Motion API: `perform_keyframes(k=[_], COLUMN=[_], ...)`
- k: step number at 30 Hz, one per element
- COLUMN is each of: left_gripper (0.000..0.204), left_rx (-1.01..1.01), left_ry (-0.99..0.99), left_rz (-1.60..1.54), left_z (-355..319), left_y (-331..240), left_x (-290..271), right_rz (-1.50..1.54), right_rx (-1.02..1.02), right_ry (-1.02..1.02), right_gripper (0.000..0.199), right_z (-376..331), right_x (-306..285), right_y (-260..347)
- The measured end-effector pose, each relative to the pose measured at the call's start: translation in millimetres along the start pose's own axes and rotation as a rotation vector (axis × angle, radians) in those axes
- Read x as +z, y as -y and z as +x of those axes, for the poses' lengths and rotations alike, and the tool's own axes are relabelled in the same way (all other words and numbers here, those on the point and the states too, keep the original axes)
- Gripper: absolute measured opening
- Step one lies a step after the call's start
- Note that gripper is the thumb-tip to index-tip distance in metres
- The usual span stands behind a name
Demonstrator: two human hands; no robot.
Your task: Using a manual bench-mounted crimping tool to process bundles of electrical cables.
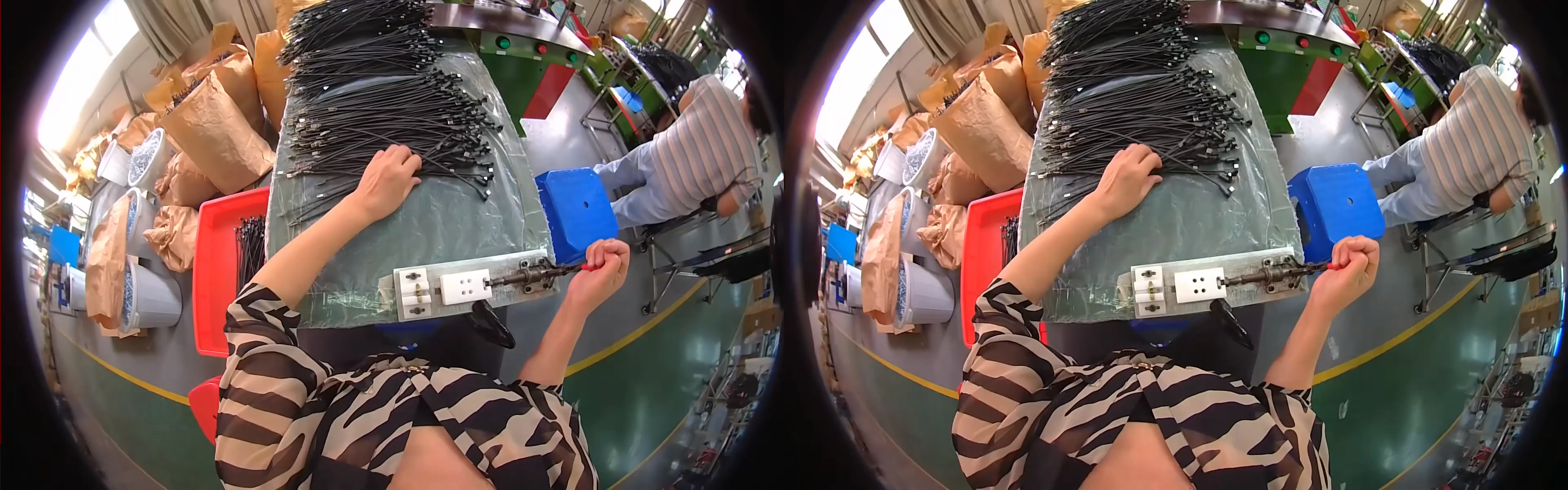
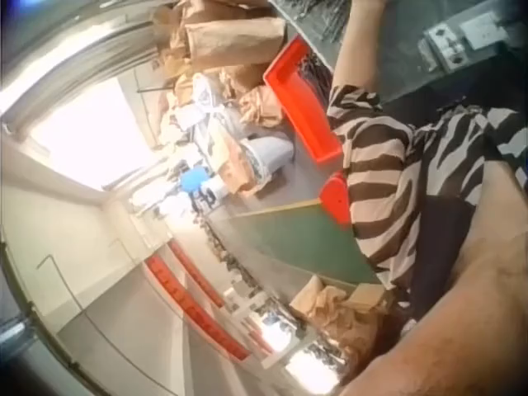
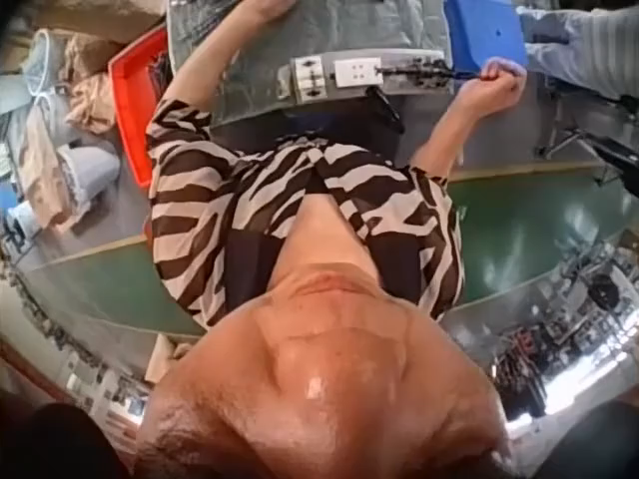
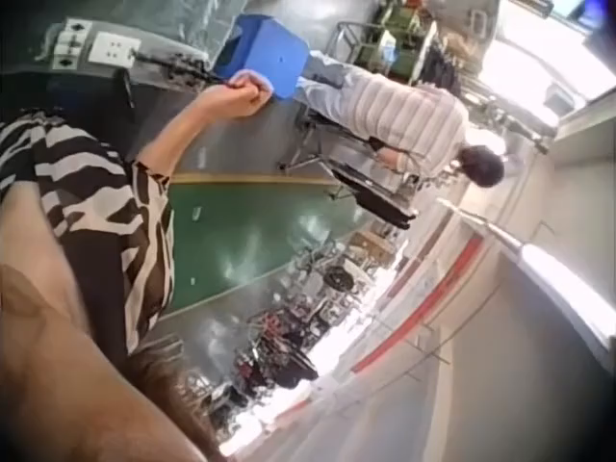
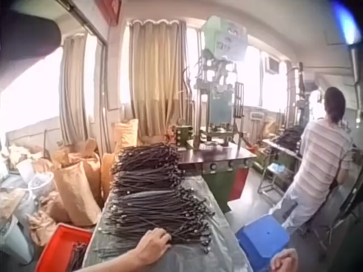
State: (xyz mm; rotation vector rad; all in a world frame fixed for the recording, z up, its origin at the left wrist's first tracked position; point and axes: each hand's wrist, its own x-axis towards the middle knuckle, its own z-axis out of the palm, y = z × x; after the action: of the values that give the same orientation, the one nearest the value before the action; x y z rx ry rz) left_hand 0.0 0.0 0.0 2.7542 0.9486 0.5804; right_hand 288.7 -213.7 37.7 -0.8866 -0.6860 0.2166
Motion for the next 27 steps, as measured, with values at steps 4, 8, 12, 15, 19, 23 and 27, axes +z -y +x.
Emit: perform_keyframes(k=[4, 8, 12, 15, 19, 23, 27], left_gripper=[0.028, 0.02, 0.018, 0.029, 0.034, 0.028, 0.026], left_rx=[0.136, 0.152, 0.289, 0.359, 0.415, 0.264, 0.061], left_ry=[-0.404, -0.206, -0.268, -0.254, -0.286, -0.118, -0.021], left_rz=[0.032, 0.112, 0.273, 0.094, 0.02, -0.081, -0.243], left_z=[18, 26, 21, 13, -28, -100, -149], left_y=[-5, 5, 1, -34, -92, -104, -101], left_x=[8, 8, -8, -44, -86, -98, -76], right_rz=[-0.008, 0.003, -0.01, -0.01, -0.025, -0.039, -0.043], right_rx=[0.018, 0.015, 0.02, 0.009, 0.001, -0.001, 0.018], right_ry=[-0.015, 0.002, 0.03, 0.014, 0.035, 0.017, 0.007], right_gripper=[0.015, 0.015, 0.015, 0.014, 0.012, 0.012, 0.013], right_z=[2, -3, -6, -5, -3, 0, 1], right_x=[-2, 0, -2, -2, -7, -3, -3], right_y=[1, 3, 4, 2, 2, 1, -2])
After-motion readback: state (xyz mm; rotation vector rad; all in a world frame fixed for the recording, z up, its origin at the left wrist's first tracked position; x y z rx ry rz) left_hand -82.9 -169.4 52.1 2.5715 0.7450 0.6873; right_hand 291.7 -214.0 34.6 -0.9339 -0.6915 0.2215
